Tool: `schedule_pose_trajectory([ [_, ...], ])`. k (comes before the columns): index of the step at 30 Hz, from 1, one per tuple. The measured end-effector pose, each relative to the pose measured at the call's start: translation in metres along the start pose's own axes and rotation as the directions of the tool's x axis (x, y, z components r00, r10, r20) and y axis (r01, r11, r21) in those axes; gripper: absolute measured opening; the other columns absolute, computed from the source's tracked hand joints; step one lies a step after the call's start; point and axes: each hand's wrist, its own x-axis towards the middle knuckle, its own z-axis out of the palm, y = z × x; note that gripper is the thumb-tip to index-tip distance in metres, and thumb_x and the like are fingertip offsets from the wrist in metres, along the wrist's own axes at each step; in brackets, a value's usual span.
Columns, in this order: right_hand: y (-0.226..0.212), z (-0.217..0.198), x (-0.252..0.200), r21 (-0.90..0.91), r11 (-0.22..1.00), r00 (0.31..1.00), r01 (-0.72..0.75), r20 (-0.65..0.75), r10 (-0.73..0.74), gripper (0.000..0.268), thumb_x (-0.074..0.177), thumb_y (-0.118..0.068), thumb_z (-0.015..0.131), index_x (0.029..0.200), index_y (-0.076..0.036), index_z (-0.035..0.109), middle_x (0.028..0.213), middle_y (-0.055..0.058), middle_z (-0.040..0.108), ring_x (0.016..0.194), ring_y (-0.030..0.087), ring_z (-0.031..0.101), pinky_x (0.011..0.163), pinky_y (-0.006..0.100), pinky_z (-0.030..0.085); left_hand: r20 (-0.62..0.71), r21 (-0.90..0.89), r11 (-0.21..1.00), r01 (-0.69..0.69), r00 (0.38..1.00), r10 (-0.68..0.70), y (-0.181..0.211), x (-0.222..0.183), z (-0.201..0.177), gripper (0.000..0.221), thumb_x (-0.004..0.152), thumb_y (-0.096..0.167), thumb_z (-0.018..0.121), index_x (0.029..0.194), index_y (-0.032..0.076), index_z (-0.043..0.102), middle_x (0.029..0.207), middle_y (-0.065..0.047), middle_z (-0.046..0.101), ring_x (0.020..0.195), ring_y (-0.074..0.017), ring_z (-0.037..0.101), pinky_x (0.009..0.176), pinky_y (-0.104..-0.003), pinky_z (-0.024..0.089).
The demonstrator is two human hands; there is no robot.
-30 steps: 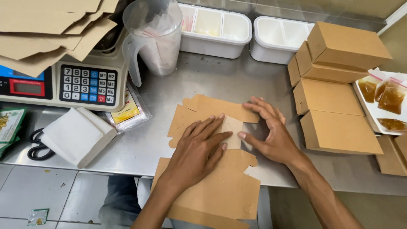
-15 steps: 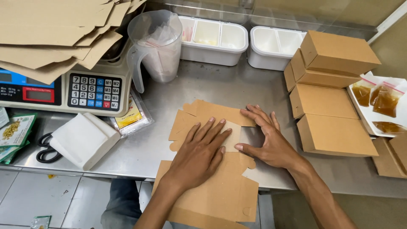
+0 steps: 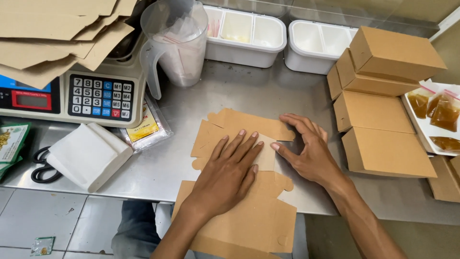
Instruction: Assembling a cardboard box from a flat template by folding and tucking the edges.
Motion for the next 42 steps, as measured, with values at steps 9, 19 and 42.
schedule_pose_trajectory([
  [9,0.007,0.004,0.008,-0.022,0.998,0.998,-0.053,-0.021,0.052,0.056,0.086,-0.045,0.073,0.139,-0.029,0.062,0.143,-0.008,0.059,0.14,0.012,0.046,0.116,0.041,0.016,0.01,0.024,1.0,0.005,1.0,-0.005,-0.001,0.0,0.002,0.05,0.109,0.028,0.036,0.154,0.008,0.046,0.164,-0.011,0.041,0.154,-0.0322,0.032,0.125,-0.051,0.02],
  [19,0.002,0.0,0.005,0.074,0.997,1.0,-0.014,-0.006,0.015,0.054,0.09,-0.031,0.078,0.14,-0.019,0.062,0.141,0.005,0.057,0.136,0.029,0.048,0.116,0.055,0.018,0.279,-0.179,0.957,0.228,0.945,-0.173,0.019,0.015,-0.039,0.05,0.106,0.023,0.043,0.152,0.004,0.051,0.161,-0.023,0.044,0.155,-0.04,0.028,0.125,-0.058,0.008],
  [42,0.009,0.011,-0.002,-0.196,0.917,0.925,0.346,-0.09,-0.368,0.026,0.094,-0.008,0.065,0.107,-0.025,0.081,0.127,0.003,0.067,0.124,0.028,0.062,0.097,0.042,0.045,-0.133,-0.207,0.747,0.632,0.738,-0.662,-0.008,-0.022,-0.065,0.053,0.086,0.034,0.081,0.125,-0.002,0.074,0.128,-0.018,0.063,0.122,-0.0374,0.053,0.108,-0.057,0.032],
])
